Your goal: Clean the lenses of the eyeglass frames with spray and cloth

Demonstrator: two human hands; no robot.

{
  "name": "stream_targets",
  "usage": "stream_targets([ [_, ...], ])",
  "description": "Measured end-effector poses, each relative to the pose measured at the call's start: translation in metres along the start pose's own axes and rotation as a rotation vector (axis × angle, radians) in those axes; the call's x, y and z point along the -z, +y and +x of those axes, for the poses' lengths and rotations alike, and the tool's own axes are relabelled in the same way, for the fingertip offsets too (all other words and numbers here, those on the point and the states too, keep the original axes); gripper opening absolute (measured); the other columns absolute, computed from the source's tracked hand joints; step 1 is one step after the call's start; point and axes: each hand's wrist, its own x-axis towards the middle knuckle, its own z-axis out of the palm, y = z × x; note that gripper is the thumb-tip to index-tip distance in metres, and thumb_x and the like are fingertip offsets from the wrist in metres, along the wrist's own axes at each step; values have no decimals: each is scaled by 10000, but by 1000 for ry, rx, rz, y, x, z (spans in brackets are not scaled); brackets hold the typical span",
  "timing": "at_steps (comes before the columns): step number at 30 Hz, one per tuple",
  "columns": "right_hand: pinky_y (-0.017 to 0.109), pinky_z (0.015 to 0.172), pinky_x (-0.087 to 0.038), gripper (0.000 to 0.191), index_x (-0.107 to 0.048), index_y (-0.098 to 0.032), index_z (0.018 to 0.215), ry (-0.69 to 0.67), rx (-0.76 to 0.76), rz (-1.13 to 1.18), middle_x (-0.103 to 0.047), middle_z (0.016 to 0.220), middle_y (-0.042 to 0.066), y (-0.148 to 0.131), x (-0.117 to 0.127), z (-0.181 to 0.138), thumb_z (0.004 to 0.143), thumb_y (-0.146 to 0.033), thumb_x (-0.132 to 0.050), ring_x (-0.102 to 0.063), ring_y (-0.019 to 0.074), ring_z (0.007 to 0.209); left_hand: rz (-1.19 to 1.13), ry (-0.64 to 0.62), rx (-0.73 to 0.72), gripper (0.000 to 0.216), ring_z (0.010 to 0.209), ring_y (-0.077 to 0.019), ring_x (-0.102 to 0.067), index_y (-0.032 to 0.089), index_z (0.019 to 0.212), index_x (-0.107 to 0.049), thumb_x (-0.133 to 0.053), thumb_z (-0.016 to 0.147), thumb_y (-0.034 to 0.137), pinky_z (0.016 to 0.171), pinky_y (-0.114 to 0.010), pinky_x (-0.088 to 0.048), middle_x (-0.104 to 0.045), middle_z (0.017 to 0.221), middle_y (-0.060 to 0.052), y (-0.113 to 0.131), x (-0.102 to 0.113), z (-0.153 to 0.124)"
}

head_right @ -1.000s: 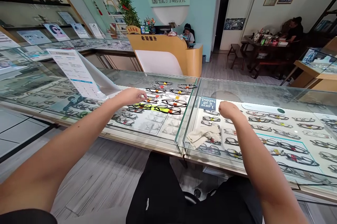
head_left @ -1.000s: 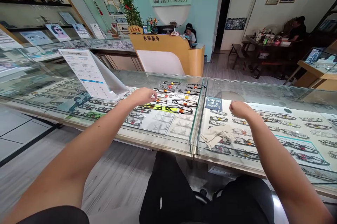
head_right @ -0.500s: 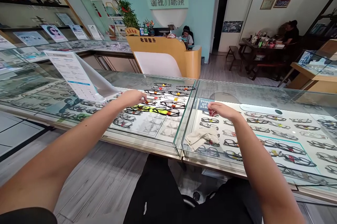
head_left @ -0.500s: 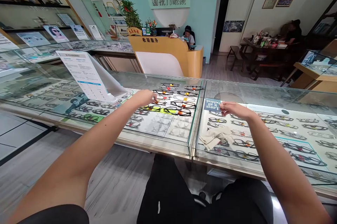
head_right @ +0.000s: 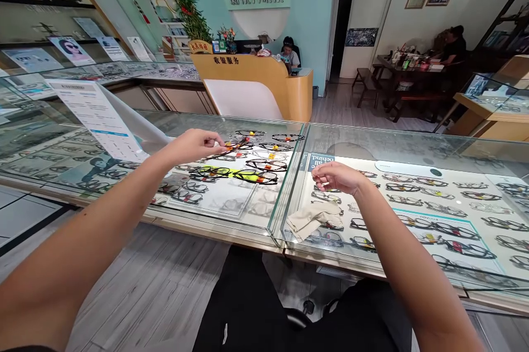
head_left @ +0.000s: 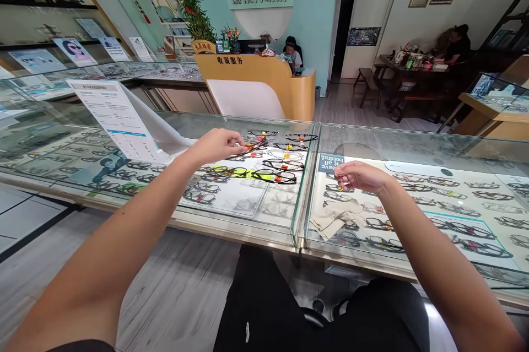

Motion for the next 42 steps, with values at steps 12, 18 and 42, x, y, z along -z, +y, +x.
stream_targets([
  [12, 315, 721, -460, 233, -732, -200, 835, 194, 45, -553, -669, 764, 8, -5, 8, -5, 810, -419, -808, -576, 160, 742, -808, -146, -313, 340, 554, -93, -299, 181, 788, -666, -803, 824, 490, 557, -272, -179, -424, 626, 52, 156, -81, 30],
  [18, 311, 713, -440, 194, -740, -205, 841, 159, 119, -859, -718, 812, 11, -3, -4, -5, 905, -386, -707, -608, 184, 761, -860, -15, -355, 301, 569, -96, -237, 184, 805, -658, -776, 862, 455, 606, -268, -221, -248, 592, 96, 168, -107, 33],
  [42, 355, 714, -329, 235, -731, -189, 819, 94, 348, -1691, -755, 854, 94, 23, -64, 14, 963, -54, -603, -643, 235, 815, -941, 54, -272, 270, 565, -107, -248, 200, 819, -666, -763, 872, 447, 588, -268, -251, -245, 595, 91, 158, -112, 20],
])
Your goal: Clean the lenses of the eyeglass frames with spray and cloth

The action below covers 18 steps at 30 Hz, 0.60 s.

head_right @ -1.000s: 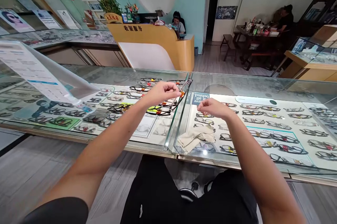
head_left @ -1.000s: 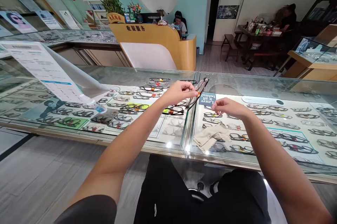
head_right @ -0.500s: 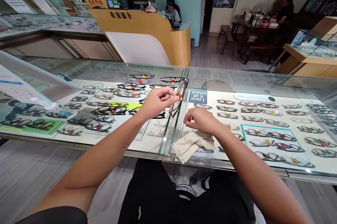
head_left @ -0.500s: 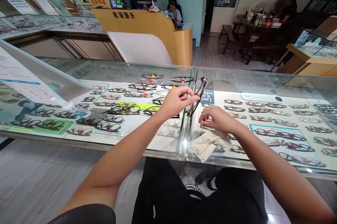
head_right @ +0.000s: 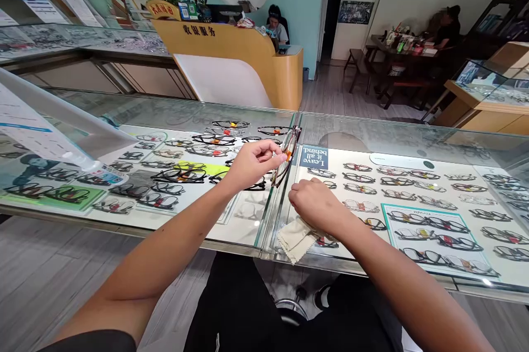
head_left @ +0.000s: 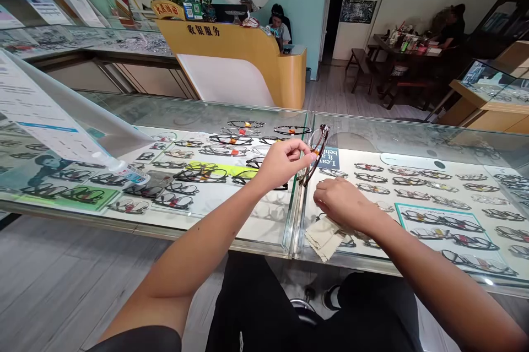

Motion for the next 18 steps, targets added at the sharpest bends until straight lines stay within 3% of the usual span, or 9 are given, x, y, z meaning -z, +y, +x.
stream_targets([
  [3, 372, 756, -379, 202, -715, -170, 920, -37, -20, -39, -750, 950, 142, -4, 0, -1, 1004, -83, -552, -648, 272, 892, 23, 7, 0, 279, 568, -108, -260, 200, 808, -660, -764, 867, 452, 593, -269, -255, -255, 597, 88, -1, 0, 1],
  [5, 379, 775, -404, 206, -673, -175, 932, -42, -71, 56, -726, 966, 144, 0, 0, -2, 1041, -131, -503, -629, 267, 882, 32, 14, 4, 283, 571, -107, -262, 198, 808, -660, -763, 867, 455, 596, -269, -255, -253, 600, 88, -1, 1, 1],
  [9, 357, 799, -456, 277, -563, -223, 933, 49, -232, 696, -638, 937, 56, 21, 8, -7, 1112, -395, -441, -578, 213, 846, 4, 27, 9, 288, 572, -107, -254, 198, 808, -658, -764, 867, 459, 593, -269, -250, -249, 600, 90, -2, 2, 2],
  [13, 317, 766, -466, 360, -607, -215, 877, 98, -309, 1459, -582, 856, -4, 36, 19, -11, 939, -543, -742, -585, 164, 792, -37, 35, 15, 304, 566, -106, -258, 199, 803, -664, -787, 847, 474, 580, -268, -246, -250, 604, 88, -1, 3, 3],
  [15, 299, 714, -458, 386, -657, -193, 841, 52, -320, 1678, -571, 803, -13, 37, 23, -12, 832, -511, -875, -572, 138, 725, -50, 40, 16, 316, 562, -104, -257, 196, 796, -668, -795, 842, 482, 575, -269, -238, -251, 601, 87, 0, 4, 3],
  [18, 273, 667, -470, 373, -711, -169, 839, -16, -323, 1847, -573, 765, -15, 36, 24, -13, 782, -453, -946, -556, 112, 676, -68, 42, 14, 322, 566, -102, -255, 188, 804, -680, -795, 845, 486, 575, -268, -231, -249, 605, 86, 1, 6, 3],
])
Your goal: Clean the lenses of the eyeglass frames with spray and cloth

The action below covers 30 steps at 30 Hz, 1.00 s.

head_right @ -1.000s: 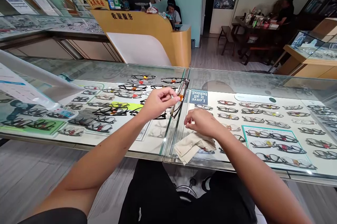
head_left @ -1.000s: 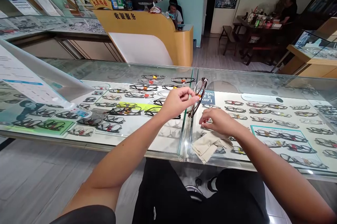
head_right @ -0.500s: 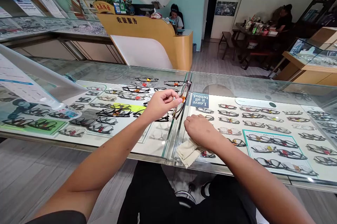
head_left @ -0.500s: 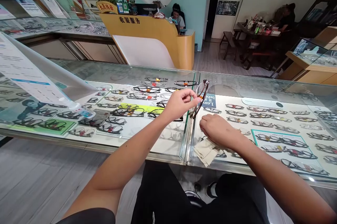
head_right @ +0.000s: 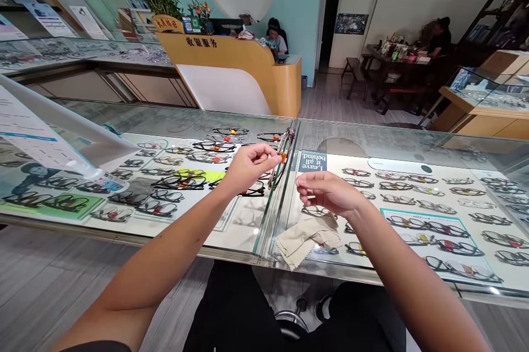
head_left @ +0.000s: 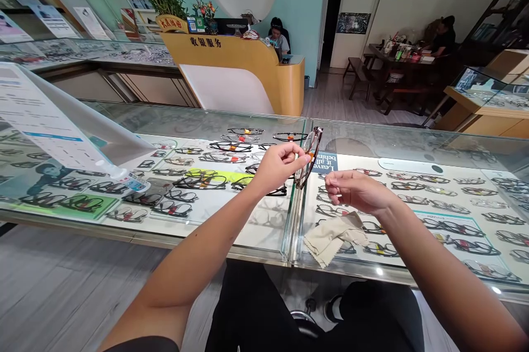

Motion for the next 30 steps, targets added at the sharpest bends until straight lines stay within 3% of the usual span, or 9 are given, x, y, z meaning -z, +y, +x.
stream_targets([
  [9, 208, 615, -494, 350, -742, -148, 854, 19, -19, 139, -613, 775, -13, 3, 3, 3, 768, -382, -987, -567, 82, 668, -21, -75, 27, 337, 570, -96, -264, 186, 823, -678, -801, 861, 498, 586, -253, -259, -252, 606, 90, 3, -4, -7],
  [30, 231, 639, -495, 279, -728, -161, 906, -36, -45, 179, -614, 822, -12, 3, 3, 1, 843, -350, -923, -588, 100, 698, -23, -57, 3, 298, 558, -94, -250, 189, 809, -666, -784, 857, 458, 589, -264, -253, -256, 593, 99, 9, -4, -8],
])
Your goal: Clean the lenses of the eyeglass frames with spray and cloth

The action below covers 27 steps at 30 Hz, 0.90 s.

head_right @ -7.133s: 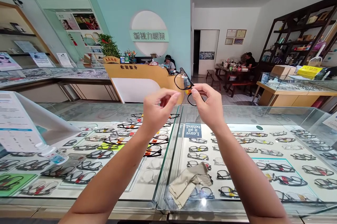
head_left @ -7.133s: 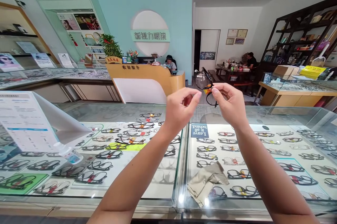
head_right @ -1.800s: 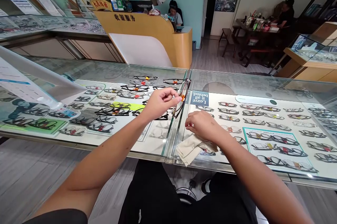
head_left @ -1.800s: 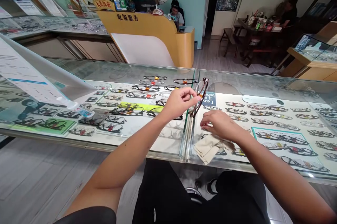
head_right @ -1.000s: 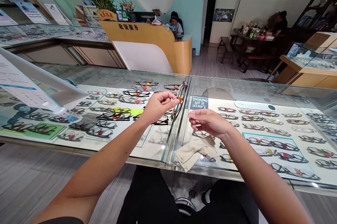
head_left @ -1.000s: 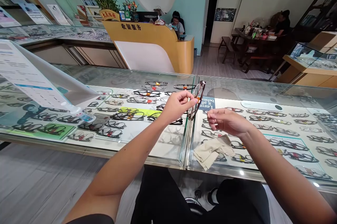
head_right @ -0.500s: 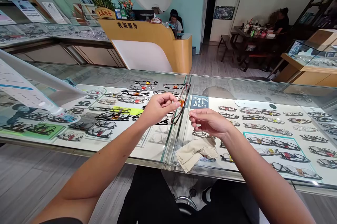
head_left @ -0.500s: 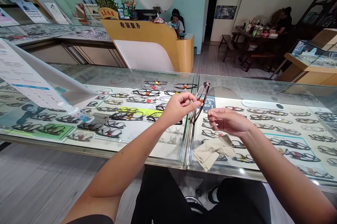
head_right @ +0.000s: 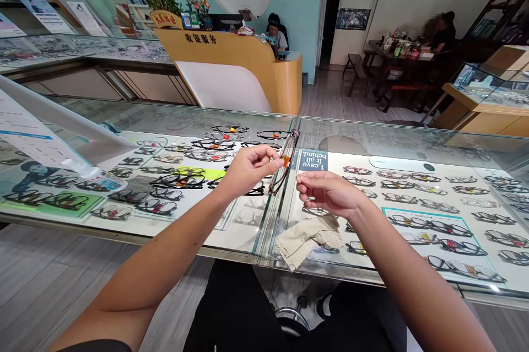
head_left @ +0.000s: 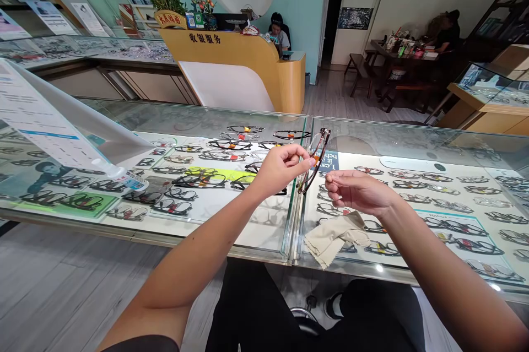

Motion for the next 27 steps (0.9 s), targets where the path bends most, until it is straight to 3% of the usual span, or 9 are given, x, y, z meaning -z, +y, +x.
stream_targets([
  [9, 225, 639, -545, 243, -738, -174, 917, 23, 5, 39, -656, 821, -5, 0, -1, 0, 891, -371, -879, -639, 111, 720, 11, 8, 11, 292, 565, -98, -264, 191, 825, -678, -784, 862, 460, 592, -266, -253, -255, 601, 95, -1, 0, 0],
  [13, 258, 867, -632, 196, -791, -158, 1017, 73, 42, 45, -782, 937, 61, 0, 0, 2, 976, -349, -776, -765, 153, 902, 8, 7, 7, 293, 562, -98, -253, 193, 829, -682, -795, 861, 462, 589, -267, -247, -246, 597, 96, -2, 1, 0],
  [17, 348, 1169, -555, 265, -805, -144, 1126, 144, 76, 32, -835, 1195, 150, -3, -1, 3, 1065, -294, -596, -780, 205, 1184, -1, 13, 5, 329, 560, -94, -246, 189, 817, -684, -849, 816, 474, 583, -266, -232, -261, 589, 95, -1, 1, 1],
  [22, 416, 1258, -491, 276, -805, -149, 1150, 201, 103, 34, -801, 1347, 158, -2, -2, 4, 1049, -267, -576, -756, 244, 1289, -7, 17, 2, 352, 558, -93, -244, 185, 814, -697, -873, 799, 489, 579, -265, -230, -269, 585, 93, -2, 1, 2],
  [27, 484, 1293, -435, 219, -788, -189, 1158, 255, 221, -24, -823, 1295, 140, 2, -2, 5, 983, -215, -659, -757, 267, 1297, 0, 22, -2, 365, 559, -95, -245, 189, 811, -691, -854, 816, 516, 578, -265, -230, -262, 589, 90, -2, 1, 2],
])
